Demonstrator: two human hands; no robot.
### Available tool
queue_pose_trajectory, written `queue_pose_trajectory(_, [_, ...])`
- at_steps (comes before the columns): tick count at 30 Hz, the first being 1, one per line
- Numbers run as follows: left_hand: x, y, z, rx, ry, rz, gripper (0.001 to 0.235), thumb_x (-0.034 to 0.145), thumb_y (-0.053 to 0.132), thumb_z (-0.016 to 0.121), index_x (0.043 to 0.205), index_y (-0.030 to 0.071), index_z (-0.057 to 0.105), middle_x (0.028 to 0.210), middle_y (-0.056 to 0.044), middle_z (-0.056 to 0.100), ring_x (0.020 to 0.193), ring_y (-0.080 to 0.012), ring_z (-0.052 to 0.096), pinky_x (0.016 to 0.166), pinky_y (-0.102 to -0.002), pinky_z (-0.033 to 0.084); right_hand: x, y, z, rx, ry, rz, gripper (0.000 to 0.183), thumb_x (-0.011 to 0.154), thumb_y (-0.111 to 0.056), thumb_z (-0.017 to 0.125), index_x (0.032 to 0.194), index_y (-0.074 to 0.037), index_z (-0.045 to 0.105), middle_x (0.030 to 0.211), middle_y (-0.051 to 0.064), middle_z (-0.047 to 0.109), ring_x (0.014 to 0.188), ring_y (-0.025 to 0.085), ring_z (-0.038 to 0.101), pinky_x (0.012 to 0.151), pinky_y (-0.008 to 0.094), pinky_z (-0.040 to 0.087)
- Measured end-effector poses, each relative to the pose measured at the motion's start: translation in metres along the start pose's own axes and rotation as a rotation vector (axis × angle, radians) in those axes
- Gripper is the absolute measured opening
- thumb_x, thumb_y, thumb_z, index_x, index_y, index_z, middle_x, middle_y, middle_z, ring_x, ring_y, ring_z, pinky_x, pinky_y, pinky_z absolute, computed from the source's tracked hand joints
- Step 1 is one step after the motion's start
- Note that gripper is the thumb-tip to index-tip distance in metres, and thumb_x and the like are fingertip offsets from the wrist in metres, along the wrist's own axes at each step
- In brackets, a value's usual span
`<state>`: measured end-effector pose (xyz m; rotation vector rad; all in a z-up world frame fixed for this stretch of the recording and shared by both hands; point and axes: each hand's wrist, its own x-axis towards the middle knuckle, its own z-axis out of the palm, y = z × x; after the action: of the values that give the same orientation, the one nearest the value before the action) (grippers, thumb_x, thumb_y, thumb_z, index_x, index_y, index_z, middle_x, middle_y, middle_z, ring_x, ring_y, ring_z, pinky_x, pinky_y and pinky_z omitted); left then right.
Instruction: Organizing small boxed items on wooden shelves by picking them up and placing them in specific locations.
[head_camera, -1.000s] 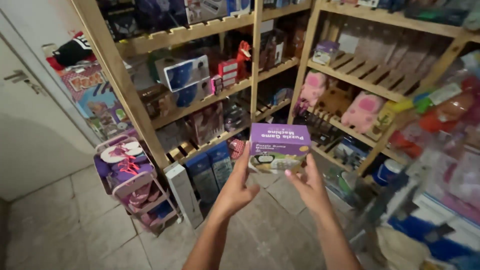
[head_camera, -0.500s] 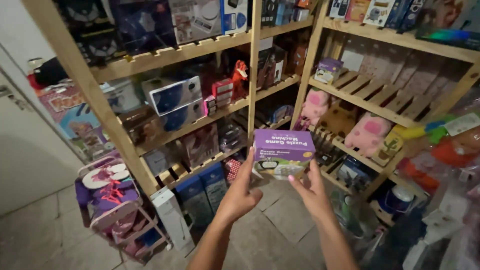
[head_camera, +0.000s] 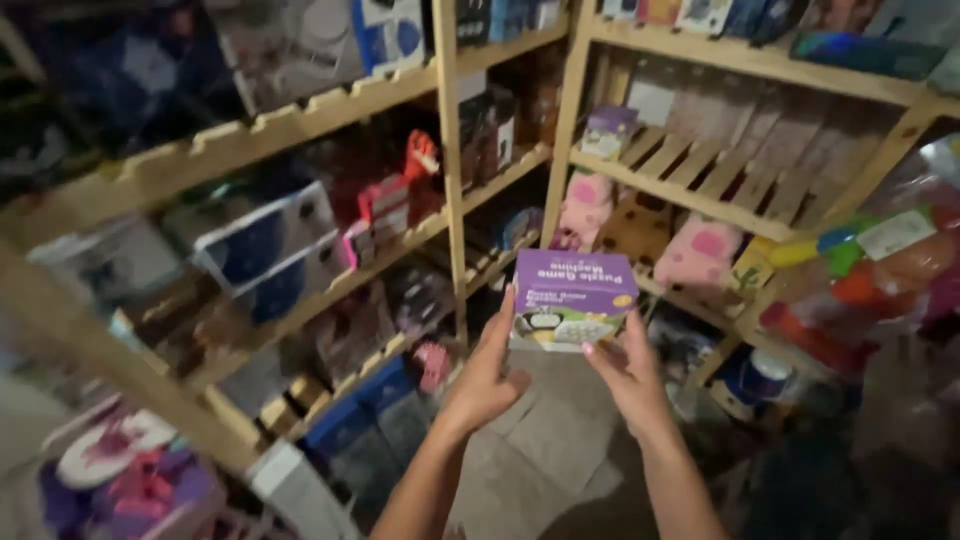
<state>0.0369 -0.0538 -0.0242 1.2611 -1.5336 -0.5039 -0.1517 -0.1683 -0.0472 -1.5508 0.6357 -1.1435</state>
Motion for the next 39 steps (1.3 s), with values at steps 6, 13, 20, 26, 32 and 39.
queue_pose_trajectory(6, [0.070, -0.035, -0.047, -0.082, -0.106, -0.061, 0.102, 0.077, 0.004, 0.053, 0.161, 0.020, -0.003, 0.170, -0.013, 0.009, 0.156, -0.0286, 0.013, 0.114, -0.039, 0.026, 0.069, -0.005, 0.033, 0.002, 0.001, -0.028, 0.071, 0.090, -0.018, 0.064, 0.154, -0.014, 0.034, 0.136, 0.007, 0.060, 0.120, 0.016, 0.058, 0.101, 0.031, 0.044])
queue_pose_trajectory(13, [0.136, -0.090, -0.088, -0.027, -0.181, -0.062, 0.105, 0.079, 0.005, 0.063, 0.160, 0.022, -0.002, 0.167, -0.015, 0.018, 0.155, -0.0266, 0.019, 0.119, -0.034, 0.021, 0.123, 0.011, 0.070, -0.055, 0.134, 0.079, 0.075, 0.086, -0.019, 0.066, 0.155, -0.018, 0.035, 0.131, 0.007, 0.063, 0.119, 0.017, 0.058, 0.100, 0.032, 0.045])
queue_pose_trajectory(20, [0.194, -0.127, -0.082, -0.157, -0.295, -0.120, 0.101, 0.082, 0.002, 0.059, 0.160, 0.025, -0.001, 0.169, -0.008, 0.015, 0.153, -0.0228, 0.023, 0.110, -0.033, 0.033, 0.163, 0.043, 0.059, 0.015, 0.226, 0.025, 0.078, 0.088, -0.009, 0.062, 0.158, -0.012, 0.029, 0.134, 0.014, 0.060, 0.120, 0.017, 0.057, 0.107, 0.033, 0.042])
queue_pose_trajectory(26, [0.252, -0.143, -0.072, -0.143, -0.330, -0.207, 0.104, 0.076, 0.000, 0.055, 0.159, 0.033, 0.002, 0.169, -0.004, 0.019, 0.146, -0.0201, 0.038, 0.091, -0.028, 0.047, 0.215, 0.044, 0.046, -0.021, 0.301, 0.133, 0.075, 0.086, -0.006, 0.061, 0.156, -0.013, 0.033, 0.129, 0.015, 0.064, 0.115, 0.020, 0.061, 0.100, 0.033, 0.048])
queue_pose_trajectory(32, [0.332, -0.184, -0.059, -0.248, -0.256, 0.068, 0.094, 0.089, 0.010, 0.060, 0.161, 0.020, 0.000, 0.170, -0.004, 0.006, 0.152, -0.0179, 0.024, 0.111, -0.029, 0.033, 0.300, 0.081, 0.018, -0.052, 0.239, 0.024, 0.076, 0.086, -0.010, 0.063, 0.156, -0.011, 0.034, 0.129, 0.015, 0.066, 0.117, 0.020, 0.061, 0.103, 0.033, 0.045])
queue_pose_trajectory(39, [0.428, -0.218, -0.021, -0.307, -0.241, -0.044, 0.101, 0.075, -0.007, 0.048, 0.161, 0.025, 0.008, 0.167, -0.010, 0.020, 0.142, -0.0217, 0.039, 0.104, -0.028, 0.039, 0.390, 0.086, -0.028, -0.024, 0.236, 0.090, 0.075, 0.085, -0.011, 0.063, 0.154, -0.015, 0.036, 0.130, 0.016, 0.065, 0.119, 0.022, 0.061, 0.100, 0.035, 0.049])
